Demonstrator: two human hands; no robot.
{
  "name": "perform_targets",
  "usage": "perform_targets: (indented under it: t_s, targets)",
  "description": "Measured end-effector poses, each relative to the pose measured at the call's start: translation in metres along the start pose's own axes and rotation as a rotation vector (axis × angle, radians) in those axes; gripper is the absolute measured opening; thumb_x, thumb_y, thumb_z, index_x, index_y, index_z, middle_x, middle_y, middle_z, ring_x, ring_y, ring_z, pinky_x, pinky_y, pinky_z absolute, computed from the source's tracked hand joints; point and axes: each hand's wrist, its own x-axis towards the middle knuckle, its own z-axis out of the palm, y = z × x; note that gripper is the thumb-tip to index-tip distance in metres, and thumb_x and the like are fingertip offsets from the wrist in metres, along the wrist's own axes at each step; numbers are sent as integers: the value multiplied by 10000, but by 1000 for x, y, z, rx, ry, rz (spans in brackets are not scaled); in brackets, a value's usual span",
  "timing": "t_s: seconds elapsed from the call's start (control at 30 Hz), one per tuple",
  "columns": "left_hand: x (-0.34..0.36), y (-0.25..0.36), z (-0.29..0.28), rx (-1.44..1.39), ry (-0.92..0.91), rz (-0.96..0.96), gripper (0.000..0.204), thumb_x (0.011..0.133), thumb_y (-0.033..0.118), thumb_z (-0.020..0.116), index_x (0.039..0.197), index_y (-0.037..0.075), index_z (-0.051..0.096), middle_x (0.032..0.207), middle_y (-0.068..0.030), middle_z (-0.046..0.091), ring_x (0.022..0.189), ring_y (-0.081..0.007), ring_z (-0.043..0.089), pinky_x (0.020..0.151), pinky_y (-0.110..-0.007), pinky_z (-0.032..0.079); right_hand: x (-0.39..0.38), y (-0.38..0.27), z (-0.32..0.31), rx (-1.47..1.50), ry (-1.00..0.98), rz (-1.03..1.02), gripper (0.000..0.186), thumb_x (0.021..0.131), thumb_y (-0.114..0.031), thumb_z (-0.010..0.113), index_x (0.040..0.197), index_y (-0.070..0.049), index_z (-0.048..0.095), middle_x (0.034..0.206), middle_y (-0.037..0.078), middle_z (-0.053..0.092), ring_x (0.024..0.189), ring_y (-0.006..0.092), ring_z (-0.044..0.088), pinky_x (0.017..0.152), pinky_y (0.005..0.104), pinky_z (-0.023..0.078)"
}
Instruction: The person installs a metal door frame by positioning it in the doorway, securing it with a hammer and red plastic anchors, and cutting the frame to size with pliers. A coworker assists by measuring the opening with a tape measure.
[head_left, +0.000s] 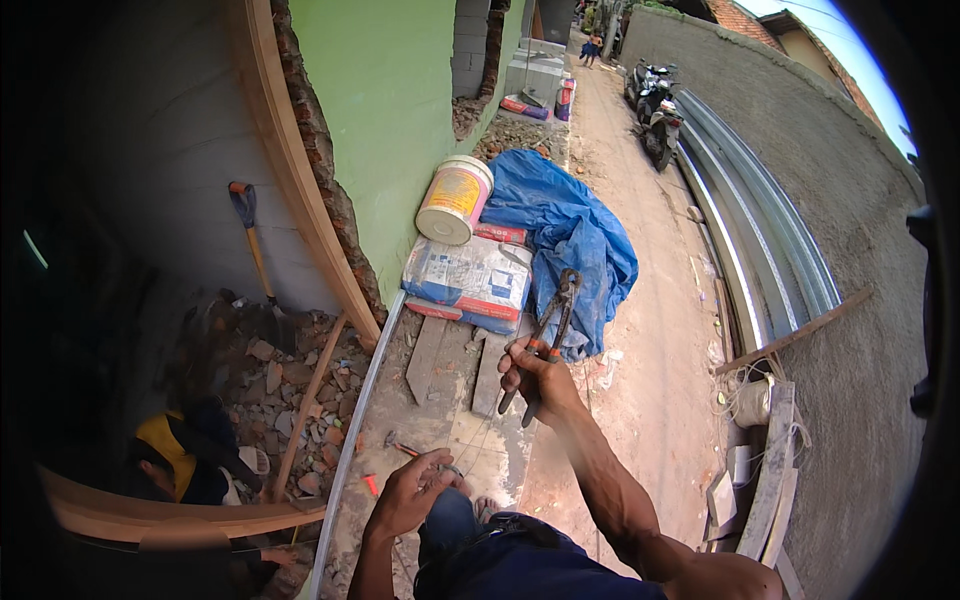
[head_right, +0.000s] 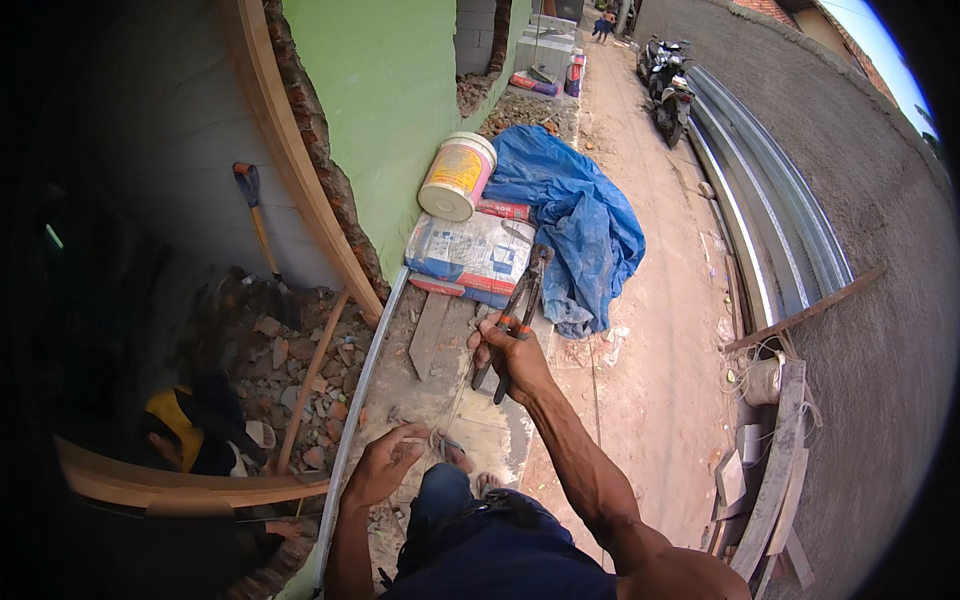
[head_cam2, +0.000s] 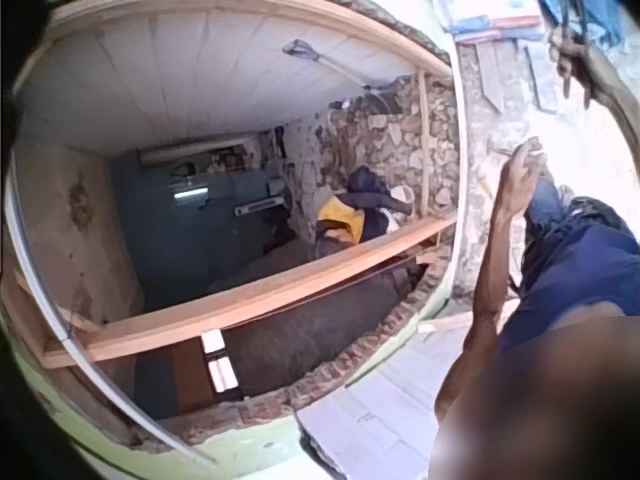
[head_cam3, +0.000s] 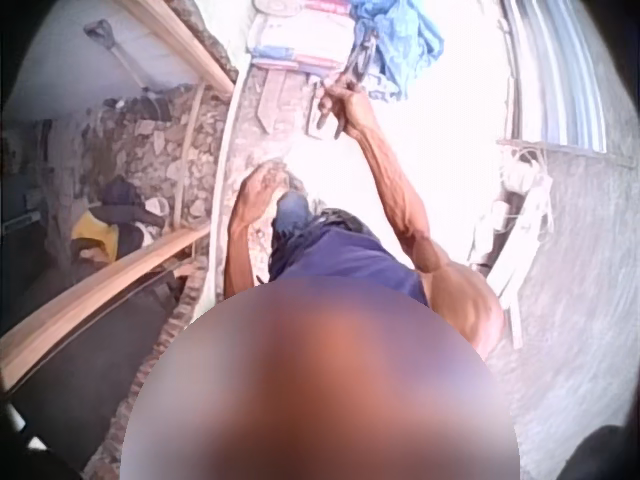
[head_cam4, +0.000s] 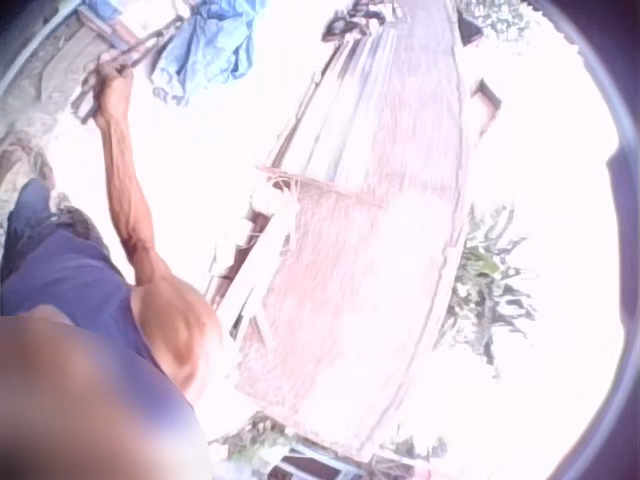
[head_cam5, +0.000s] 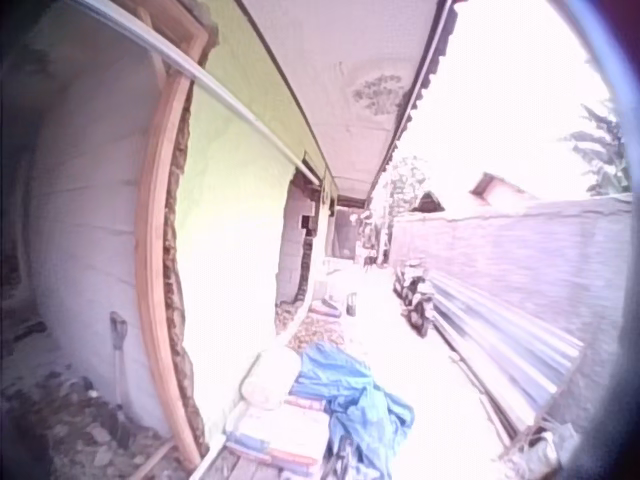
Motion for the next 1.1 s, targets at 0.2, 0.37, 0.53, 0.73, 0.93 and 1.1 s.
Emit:
perform_targets:
  t_s: [0.2, 0.37, 0.53, 0.73, 0.93, 1.1]
  targets:
    - [109, 31, -45, -398, -189, -295, 462, 1028, 283, 638, 1334, -54, 561, 890, -57, 645, 595, -68, 589, 549, -209, 488, 65, -19, 34, -121, -1, -82, 83, 999, -111, 594, 1006, -29, 579, 895, 163, 697, 630, 200, 613, 627, 339, 514]
    - [169, 47, -47, -213, -125, -117, 573, 965, 275, 726, 1389, -50, 518, 983, -84, 662, 690, -94, 615, 591, -240, 515, 89, -26, 42, -197, 51, -136, 100, 993, -119, 610, 1028, -27, 593, 897, 141, 700, 647, 182, 626, 624, 314, 516]
    - [221, 54, -32, 16, 32, 83, 645, 943, 189, 729, 1463, -56, 435, 1156, -157, 672, 877, -161, 662, 676, -298, 560, 109, -26, 54, -347, 163, -235, 100, 972, -125, 646, 985, -37, 601, 879, 106, 691, 666, 168, 628, 638, 309, 515]
    - [280, 46, -41, 32, 76, 82, 400, 1012, 129, 593, 1393, 15, 544, 918, -131, 687, 754, -206, 661, 668, -344, 524, 145, -34, 69, -485, 190, -192, 159, 946, -165, 695, 976, -23, 631, 835, 66, 674, 684, 148, 629, 626, 309, 517]
    - [310, 36, -72, 256, 59, 86, 294, 1077, 207, 471, 1208, 26, 662, 669, -58, 557, 603, -122, 502, 592, -340, 445, 225, -55, 68, -510, 208, -275, 213, 938, -210, 712, 981, -15, 636, 814, 66, 633, 672, 149, 607, 564, 294, 500]
    - [340, 40, -94, 215, -68, 56, 338, 1096, 265, 420, 1218, 43, 643, 659, -49, 542, 583, -164, 523, 608, -364, 465, 327, -99, 50, -360, 199, -360, 218, 1004, -199, 643, 1107, -14, 590, 1140, 159, 687, 920, 220, 679, 736, 331, 547]
